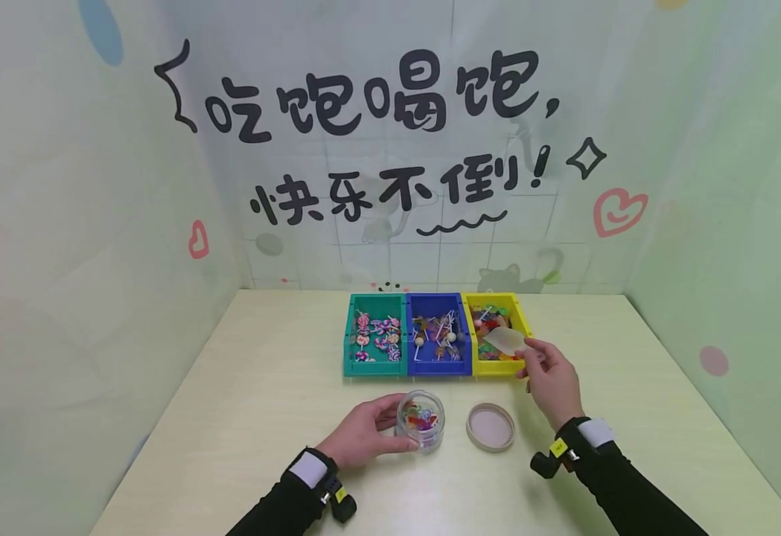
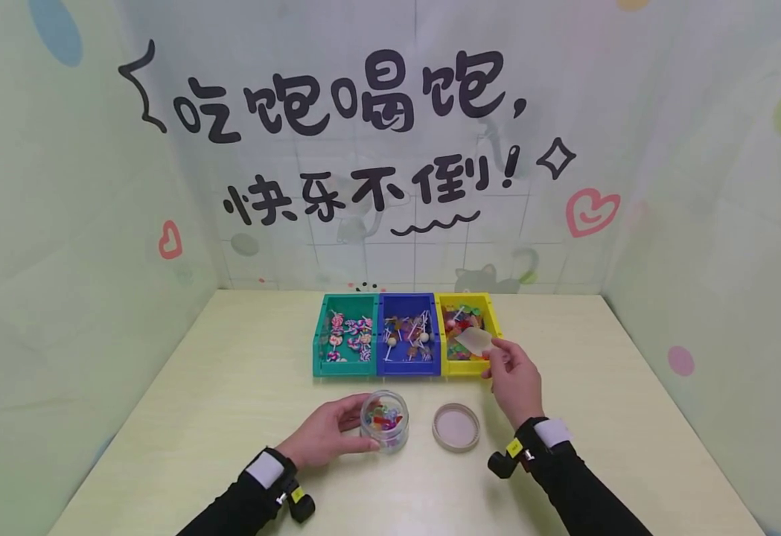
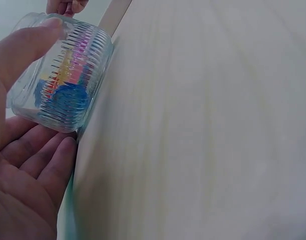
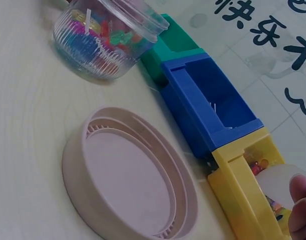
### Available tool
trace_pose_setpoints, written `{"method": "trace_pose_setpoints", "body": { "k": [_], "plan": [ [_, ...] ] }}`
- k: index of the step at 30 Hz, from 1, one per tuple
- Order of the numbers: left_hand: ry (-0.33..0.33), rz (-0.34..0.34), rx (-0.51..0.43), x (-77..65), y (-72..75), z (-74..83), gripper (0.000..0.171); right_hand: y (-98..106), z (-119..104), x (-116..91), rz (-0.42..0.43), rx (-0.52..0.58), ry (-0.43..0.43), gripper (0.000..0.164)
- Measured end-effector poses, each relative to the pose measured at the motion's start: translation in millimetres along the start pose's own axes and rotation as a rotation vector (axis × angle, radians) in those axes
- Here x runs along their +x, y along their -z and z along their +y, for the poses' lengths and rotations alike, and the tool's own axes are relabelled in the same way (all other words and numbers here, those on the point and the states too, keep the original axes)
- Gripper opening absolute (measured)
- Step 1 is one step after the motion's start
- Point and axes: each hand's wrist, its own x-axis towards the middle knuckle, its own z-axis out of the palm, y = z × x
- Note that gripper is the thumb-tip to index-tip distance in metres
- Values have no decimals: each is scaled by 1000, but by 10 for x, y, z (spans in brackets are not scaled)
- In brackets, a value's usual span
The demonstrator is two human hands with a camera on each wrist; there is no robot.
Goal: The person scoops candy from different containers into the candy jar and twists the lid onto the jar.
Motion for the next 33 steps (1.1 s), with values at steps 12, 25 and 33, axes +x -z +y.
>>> {"method": "trace_pose_setpoints", "body": {
  "k": [12, 25, 33],
  "plan": [
    [6, 2, 5, -9, -13, 14, 79, 25, 48, -55, -86, -110, -20, 60],
    [10, 7, -17, -30, -15, 26, 80, 100, 125, -165, -71, -203, -11, 87],
    [7, 1, -18, -16, -7, 23, 80, 203, 206, -200, 4, -235, 32, 85]
  ]
}}
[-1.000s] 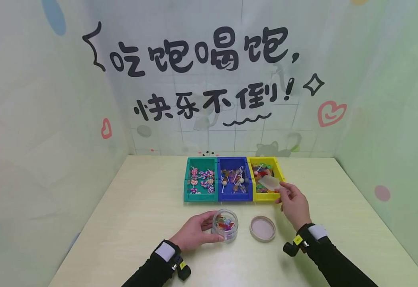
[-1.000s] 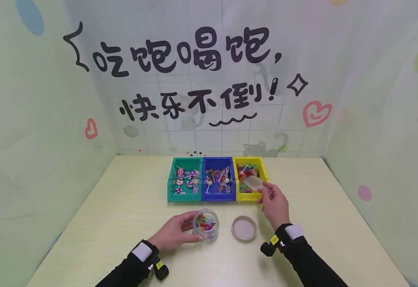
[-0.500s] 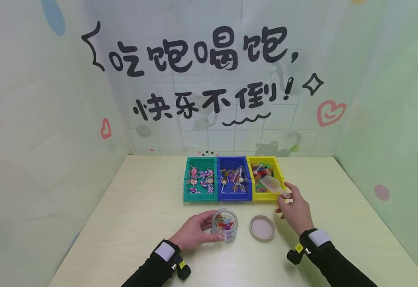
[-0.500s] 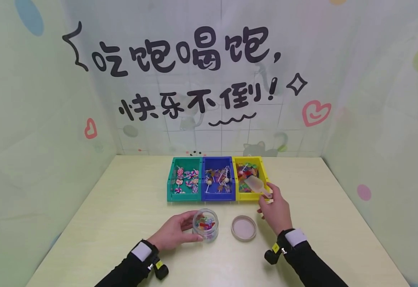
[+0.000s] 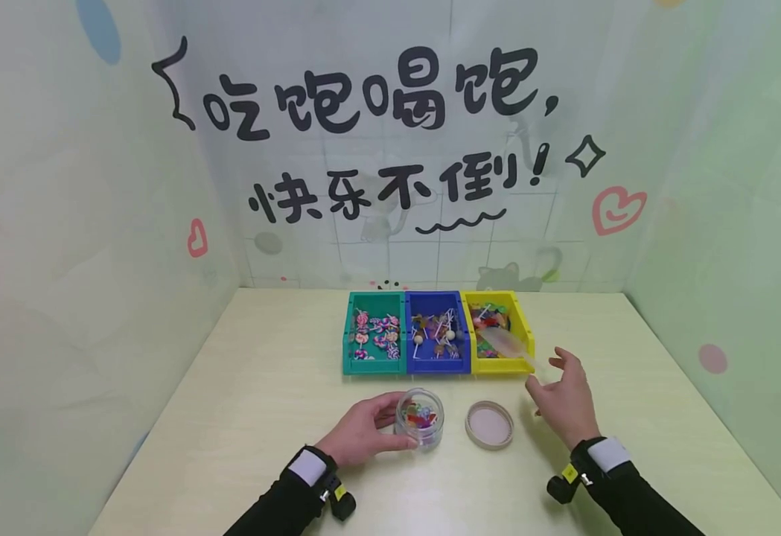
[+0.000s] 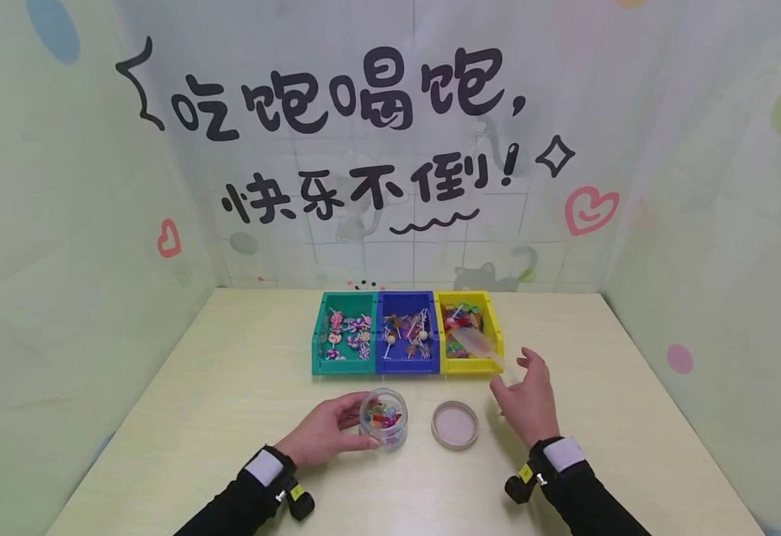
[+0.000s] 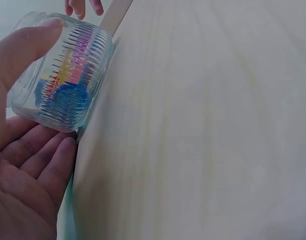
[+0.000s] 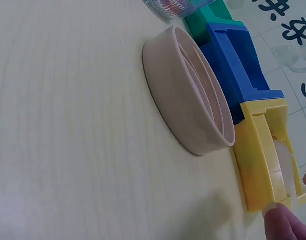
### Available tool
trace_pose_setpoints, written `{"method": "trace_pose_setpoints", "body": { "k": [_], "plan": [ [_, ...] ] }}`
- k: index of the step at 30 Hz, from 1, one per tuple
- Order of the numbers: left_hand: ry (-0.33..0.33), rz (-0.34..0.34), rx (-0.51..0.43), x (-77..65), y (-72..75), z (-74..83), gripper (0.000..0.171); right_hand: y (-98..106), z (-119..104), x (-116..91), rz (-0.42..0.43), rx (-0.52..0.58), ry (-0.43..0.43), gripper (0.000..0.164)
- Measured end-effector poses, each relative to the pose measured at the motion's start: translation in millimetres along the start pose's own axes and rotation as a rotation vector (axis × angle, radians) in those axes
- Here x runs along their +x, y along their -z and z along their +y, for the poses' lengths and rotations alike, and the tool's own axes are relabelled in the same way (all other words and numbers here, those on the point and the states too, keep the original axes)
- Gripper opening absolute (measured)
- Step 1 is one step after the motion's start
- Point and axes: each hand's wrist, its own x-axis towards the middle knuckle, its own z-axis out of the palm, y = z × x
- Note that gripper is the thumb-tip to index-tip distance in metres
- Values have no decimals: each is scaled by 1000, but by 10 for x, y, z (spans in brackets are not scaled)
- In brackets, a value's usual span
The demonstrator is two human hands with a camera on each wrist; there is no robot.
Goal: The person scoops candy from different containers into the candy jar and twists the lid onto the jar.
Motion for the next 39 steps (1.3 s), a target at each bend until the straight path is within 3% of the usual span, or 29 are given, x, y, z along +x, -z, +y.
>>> {"method": "trace_pose_setpoints", "body": {
  "k": [3, 6, 15, 20, 23, 29, 39],
  "plan": [
    [5, 1, 14, 7, 9, 3, 80, 19, 0, -31, 83, -18, 35, 78],
    [5, 5, 19, 16, 26, 8, 80, 23, -43, -71, 116, -27, 90, 71],
    [3, 9, 20, 36, 41, 9, 80, -93, -142, -231, -95, -132, 281, 66],
    [9, 9, 26, 44, 37, 0, 81, -188, -84, -288, -292, -191, 253, 82],
    [11, 9, 28, 42, 36, 1, 81, -236, -38, -310, -353, -216, 253, 88],
    [16, 7, 16, 31, 33, -6, 81, -298, 54, -366, -368, -268, 302, 98],
    [20, 7, 12, -2, 11, 11, 80, -345, 129, -421, -381, -290, 246, 101]
  ]
}}
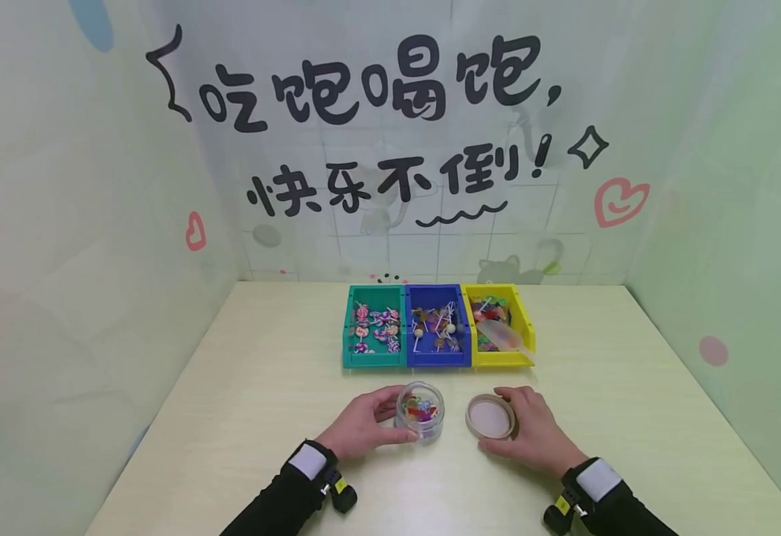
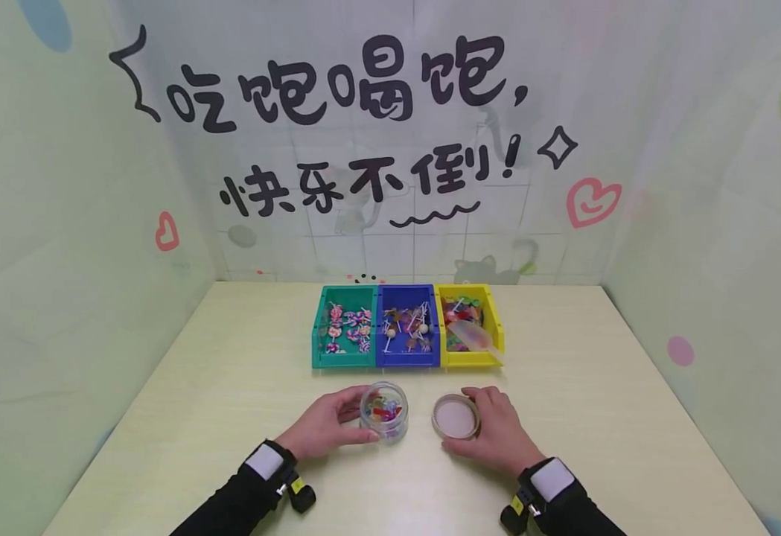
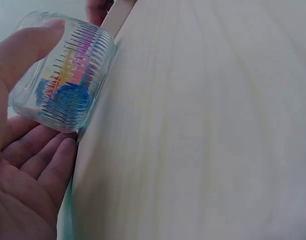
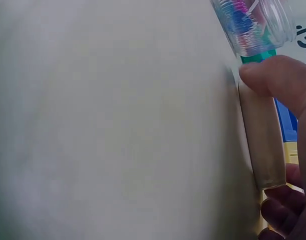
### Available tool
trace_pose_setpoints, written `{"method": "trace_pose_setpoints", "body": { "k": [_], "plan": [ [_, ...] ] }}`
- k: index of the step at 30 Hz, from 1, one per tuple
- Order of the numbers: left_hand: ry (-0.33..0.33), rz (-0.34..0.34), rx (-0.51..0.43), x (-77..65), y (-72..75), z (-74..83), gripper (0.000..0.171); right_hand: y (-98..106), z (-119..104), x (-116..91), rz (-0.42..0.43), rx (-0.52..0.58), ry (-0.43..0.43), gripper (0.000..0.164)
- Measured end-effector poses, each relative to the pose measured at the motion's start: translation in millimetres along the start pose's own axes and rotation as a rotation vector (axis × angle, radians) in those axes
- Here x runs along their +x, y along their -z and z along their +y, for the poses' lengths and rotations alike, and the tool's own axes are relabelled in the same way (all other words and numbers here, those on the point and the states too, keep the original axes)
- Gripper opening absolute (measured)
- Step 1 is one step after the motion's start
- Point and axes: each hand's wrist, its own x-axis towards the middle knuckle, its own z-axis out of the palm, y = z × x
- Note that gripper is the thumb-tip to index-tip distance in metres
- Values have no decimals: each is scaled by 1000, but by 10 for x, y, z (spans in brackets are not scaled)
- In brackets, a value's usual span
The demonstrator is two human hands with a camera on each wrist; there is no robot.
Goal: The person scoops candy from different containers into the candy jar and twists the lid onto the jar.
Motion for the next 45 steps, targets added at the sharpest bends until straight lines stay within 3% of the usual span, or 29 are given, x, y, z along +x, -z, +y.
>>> {"method": "trace_pose_setpoints", "body": {
  "k": [6, 12, 22, 33, 39, 45],
  "plan": [
    [3, 1, 1, -12, -17, -14, 79, -14, 14, -6, 7, 13, -2, 95],
    [6, -1, 2, -20, -31, -23, 78, -4, 15, -25, 15, 92, -28, 93],
    [5, 2, 0, -9, -51, -31, 78, 108, -70, -38, 134, 151, 44, 92],
    [-7, 9, -1, 1, -26, -30, 77, 276, -356, -33, 212, 388, 77, 85],
    [-7, 5, 10, -4, -24, -32, 77, 322, -496, -40, 199, 461, 51, 90],
    [-5, 7, -1, -1, -20, -20, 78, 330, -604, -38, 177, 632, 38, 94]
  ]
}}
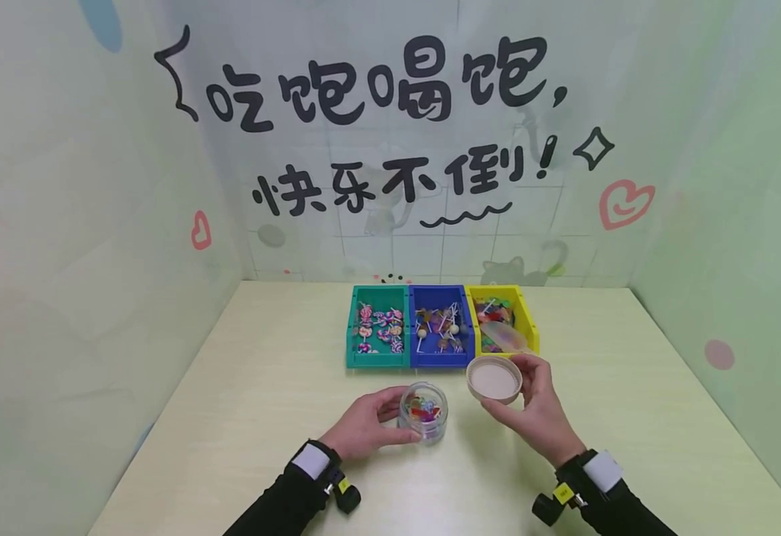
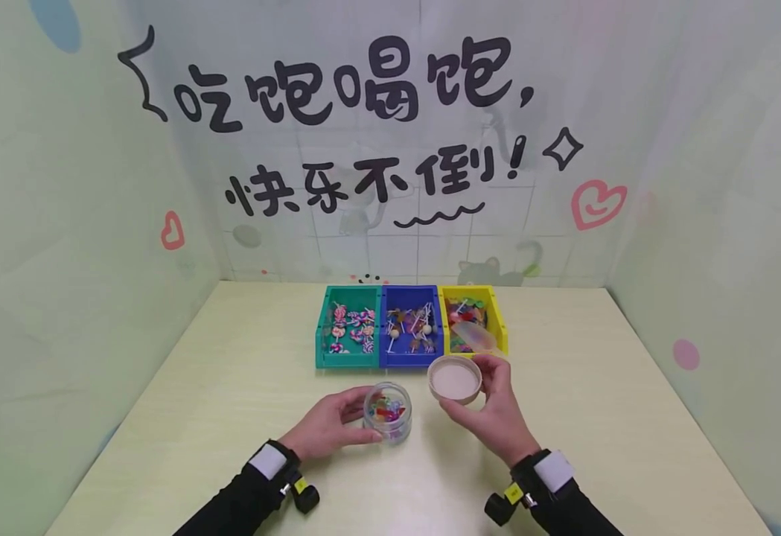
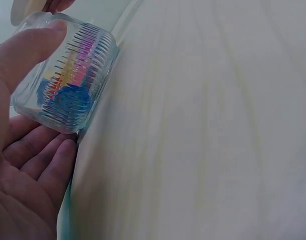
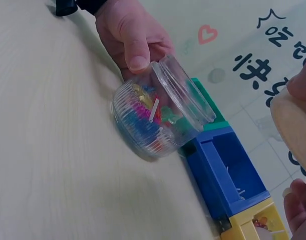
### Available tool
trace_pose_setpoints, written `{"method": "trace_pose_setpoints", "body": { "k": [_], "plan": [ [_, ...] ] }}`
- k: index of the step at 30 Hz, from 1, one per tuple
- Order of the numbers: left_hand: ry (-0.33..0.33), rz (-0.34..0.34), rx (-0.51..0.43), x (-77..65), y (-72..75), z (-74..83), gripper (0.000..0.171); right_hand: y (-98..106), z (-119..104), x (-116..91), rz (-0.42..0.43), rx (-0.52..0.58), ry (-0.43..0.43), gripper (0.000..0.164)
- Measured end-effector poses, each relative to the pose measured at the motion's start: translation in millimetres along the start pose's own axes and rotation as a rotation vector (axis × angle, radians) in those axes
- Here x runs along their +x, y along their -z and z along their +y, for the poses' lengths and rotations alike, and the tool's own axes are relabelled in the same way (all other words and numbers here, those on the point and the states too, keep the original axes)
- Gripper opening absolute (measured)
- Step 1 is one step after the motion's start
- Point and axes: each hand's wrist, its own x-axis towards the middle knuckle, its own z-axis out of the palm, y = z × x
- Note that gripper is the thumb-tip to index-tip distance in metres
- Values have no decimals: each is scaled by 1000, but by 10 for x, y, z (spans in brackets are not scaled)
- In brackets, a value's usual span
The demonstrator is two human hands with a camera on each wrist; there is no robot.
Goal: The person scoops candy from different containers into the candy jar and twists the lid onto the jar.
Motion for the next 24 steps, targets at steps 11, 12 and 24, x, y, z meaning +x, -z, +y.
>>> {"method": "trace_pose_setpoints", "body": {
  "k": [11, 12, 24],
  "plan": [
    [-12, 6, 9, 19, 1, 7, 76, -71, -90, 73, -28, 49, 83, 87],
    [-9, 7, 8, 21, 3, 2, 76, -82, -103, 82, -38, 53, 93, 86],
    [-3, 4, 5, -1, 3, 15, 75, -318, -137, 203, -134, -39, 192, 89]
  ]
}}
